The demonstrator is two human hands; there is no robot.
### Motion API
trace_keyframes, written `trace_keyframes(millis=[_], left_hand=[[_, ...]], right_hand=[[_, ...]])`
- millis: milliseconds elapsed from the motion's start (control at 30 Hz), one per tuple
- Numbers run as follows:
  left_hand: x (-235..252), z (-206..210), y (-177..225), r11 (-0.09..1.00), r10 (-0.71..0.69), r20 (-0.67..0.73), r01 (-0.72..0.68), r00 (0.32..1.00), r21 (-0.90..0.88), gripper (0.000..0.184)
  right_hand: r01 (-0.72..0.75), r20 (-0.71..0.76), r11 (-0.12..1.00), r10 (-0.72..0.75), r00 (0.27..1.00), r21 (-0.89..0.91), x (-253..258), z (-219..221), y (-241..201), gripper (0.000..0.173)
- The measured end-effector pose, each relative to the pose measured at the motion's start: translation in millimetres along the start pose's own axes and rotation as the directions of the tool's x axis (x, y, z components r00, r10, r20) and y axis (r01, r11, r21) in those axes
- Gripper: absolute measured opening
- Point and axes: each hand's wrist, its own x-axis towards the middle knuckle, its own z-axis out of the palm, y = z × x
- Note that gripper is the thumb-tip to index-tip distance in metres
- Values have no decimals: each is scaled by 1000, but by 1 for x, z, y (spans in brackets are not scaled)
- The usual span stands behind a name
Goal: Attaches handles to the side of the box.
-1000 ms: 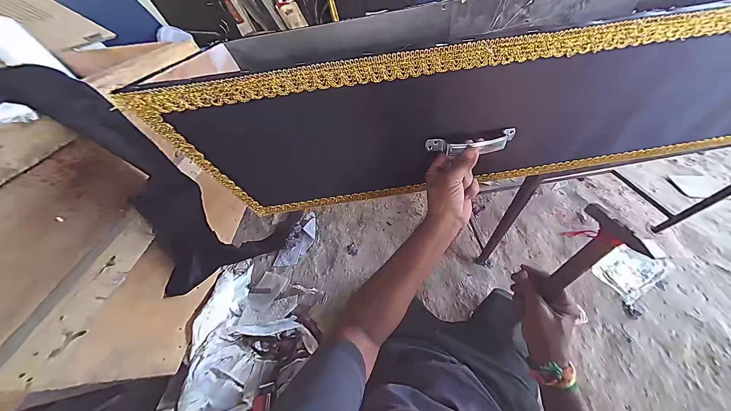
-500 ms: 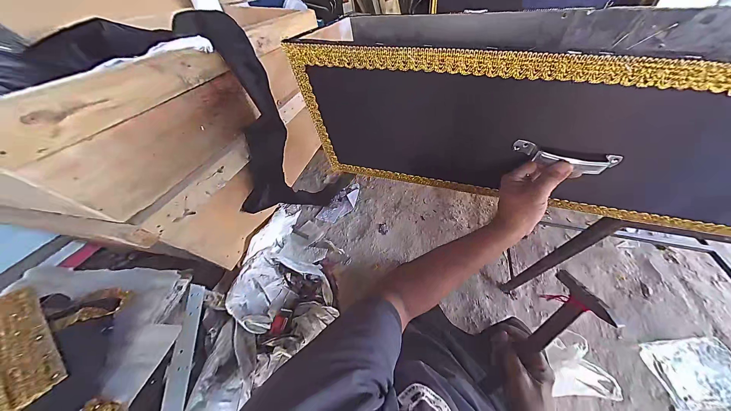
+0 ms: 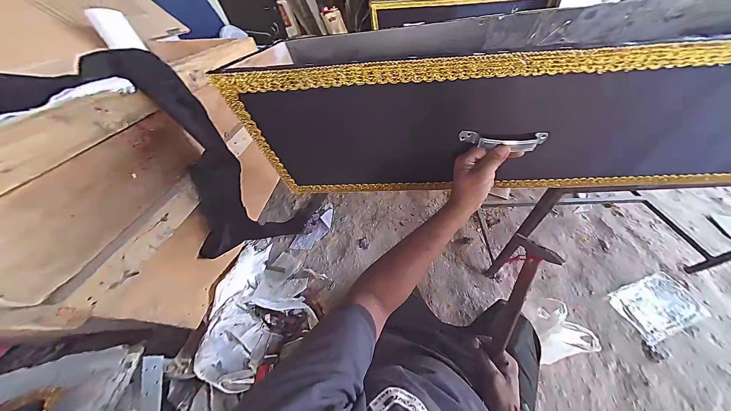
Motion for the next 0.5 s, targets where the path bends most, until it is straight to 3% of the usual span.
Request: trace_keyframes(millis=[133, 267, 367, 500], left_hand=[[0, -1, 0, 1000, -6, -1, 6, 1000, 4, 26], [0, 1, 2, 1000, -4, 3, 4, 1000, 6, 22], [0, -1, -2, 1000, -4, 20, 3, 1000, 6, 23], [-2, -1, -2, 999, -9, 38, 7, 999, 46, 25]], right_hand=[[177, -87, 974, -190, 978, -140, 20, -2, -14, 11], [331, -155, 893, -390, 908, -306, 54, 0, -60, 16], [445, -146, 852, -495, 857, -275, 73, 6, -89, 23], [522, -147, 844, -536, 832, -123, 92, 16, -112, 19]])
